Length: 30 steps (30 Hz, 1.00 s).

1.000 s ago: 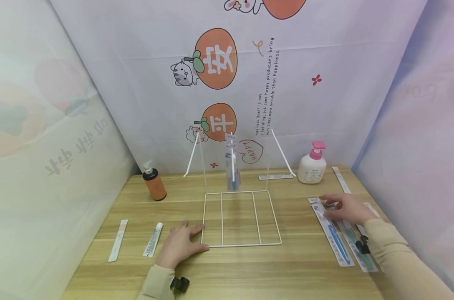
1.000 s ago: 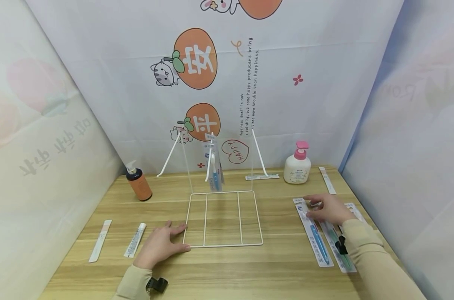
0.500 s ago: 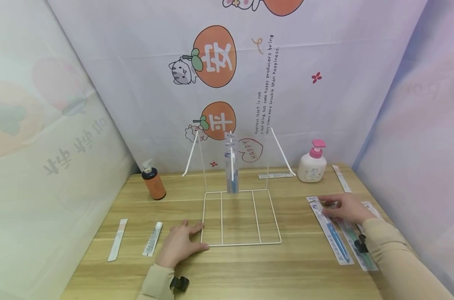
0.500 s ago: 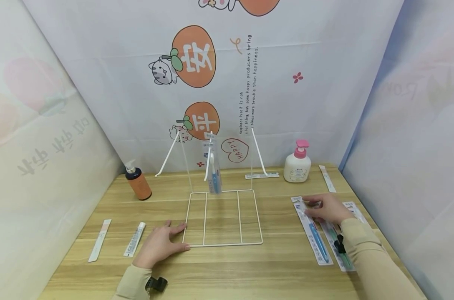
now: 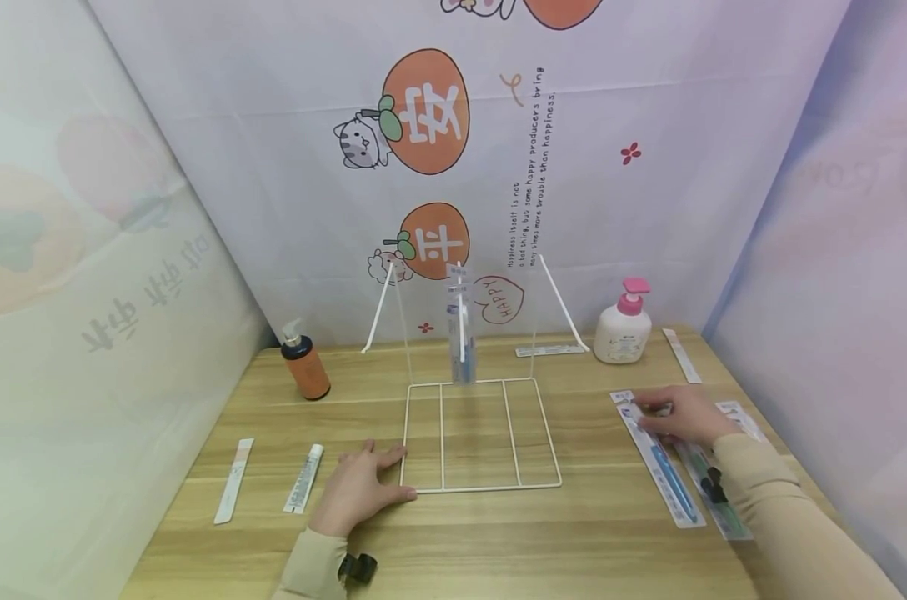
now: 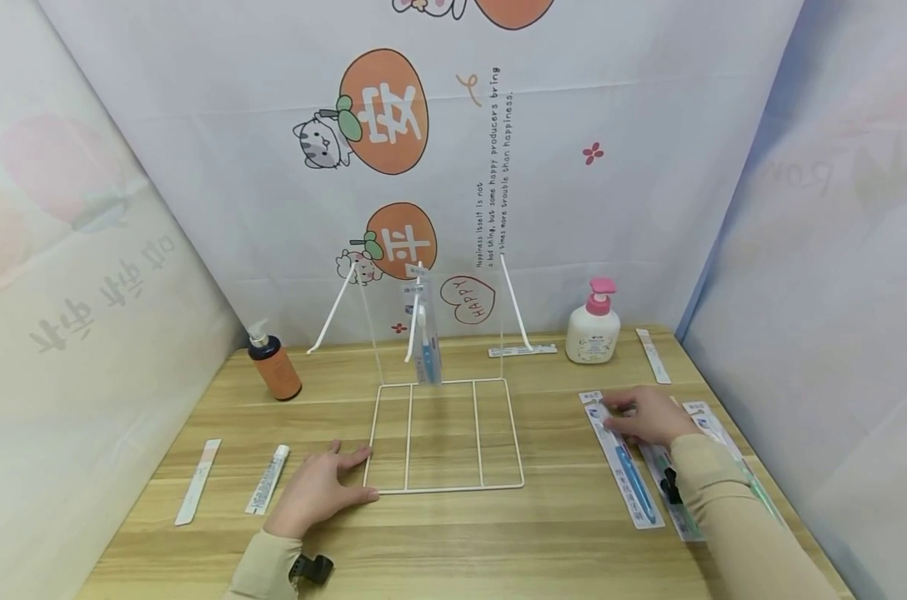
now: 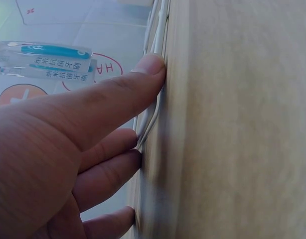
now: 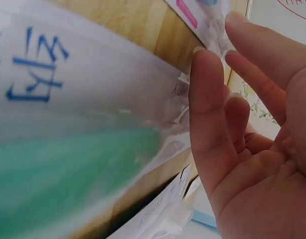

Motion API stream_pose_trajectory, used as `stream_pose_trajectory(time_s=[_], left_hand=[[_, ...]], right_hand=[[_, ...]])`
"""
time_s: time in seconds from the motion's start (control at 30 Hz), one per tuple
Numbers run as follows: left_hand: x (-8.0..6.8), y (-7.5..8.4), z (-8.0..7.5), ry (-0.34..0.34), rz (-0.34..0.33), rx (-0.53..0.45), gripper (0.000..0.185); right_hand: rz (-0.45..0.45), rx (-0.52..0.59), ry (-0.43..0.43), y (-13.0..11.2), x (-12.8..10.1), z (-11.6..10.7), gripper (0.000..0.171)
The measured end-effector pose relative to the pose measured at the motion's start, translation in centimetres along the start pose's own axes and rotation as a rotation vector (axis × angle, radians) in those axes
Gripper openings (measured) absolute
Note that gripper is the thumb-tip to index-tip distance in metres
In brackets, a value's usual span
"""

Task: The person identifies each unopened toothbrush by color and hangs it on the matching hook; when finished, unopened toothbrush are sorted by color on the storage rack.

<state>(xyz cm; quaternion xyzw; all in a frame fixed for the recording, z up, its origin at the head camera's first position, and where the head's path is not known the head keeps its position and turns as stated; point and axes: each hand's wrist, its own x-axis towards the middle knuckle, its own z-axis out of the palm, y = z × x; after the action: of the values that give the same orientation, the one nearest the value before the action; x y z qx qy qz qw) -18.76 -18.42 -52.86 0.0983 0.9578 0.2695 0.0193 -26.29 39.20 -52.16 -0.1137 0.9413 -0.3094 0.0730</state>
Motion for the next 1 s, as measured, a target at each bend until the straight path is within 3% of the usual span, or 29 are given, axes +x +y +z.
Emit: stream_pose_trajectory(time_s=[0.6,0.83,1.0], left_hand=[[0.0,-0.1,0.2,0.007,0.018,0.018,0.074],[0.1,-0.2,0.3,0.002,0.011,0.026,0.074],[0.0,-0.1,0.1,0.004,0.005,0.024,0.074]], right_hand=[[0.039,0.042,0.054,0.1,-0.3,0.1,0.055],[0.007,0.055,0.169,-1.0,-1.4,-0.2,0.052],[-0.06,0.012,0.299,-4.0,-1.8,-0.3,0.049]])
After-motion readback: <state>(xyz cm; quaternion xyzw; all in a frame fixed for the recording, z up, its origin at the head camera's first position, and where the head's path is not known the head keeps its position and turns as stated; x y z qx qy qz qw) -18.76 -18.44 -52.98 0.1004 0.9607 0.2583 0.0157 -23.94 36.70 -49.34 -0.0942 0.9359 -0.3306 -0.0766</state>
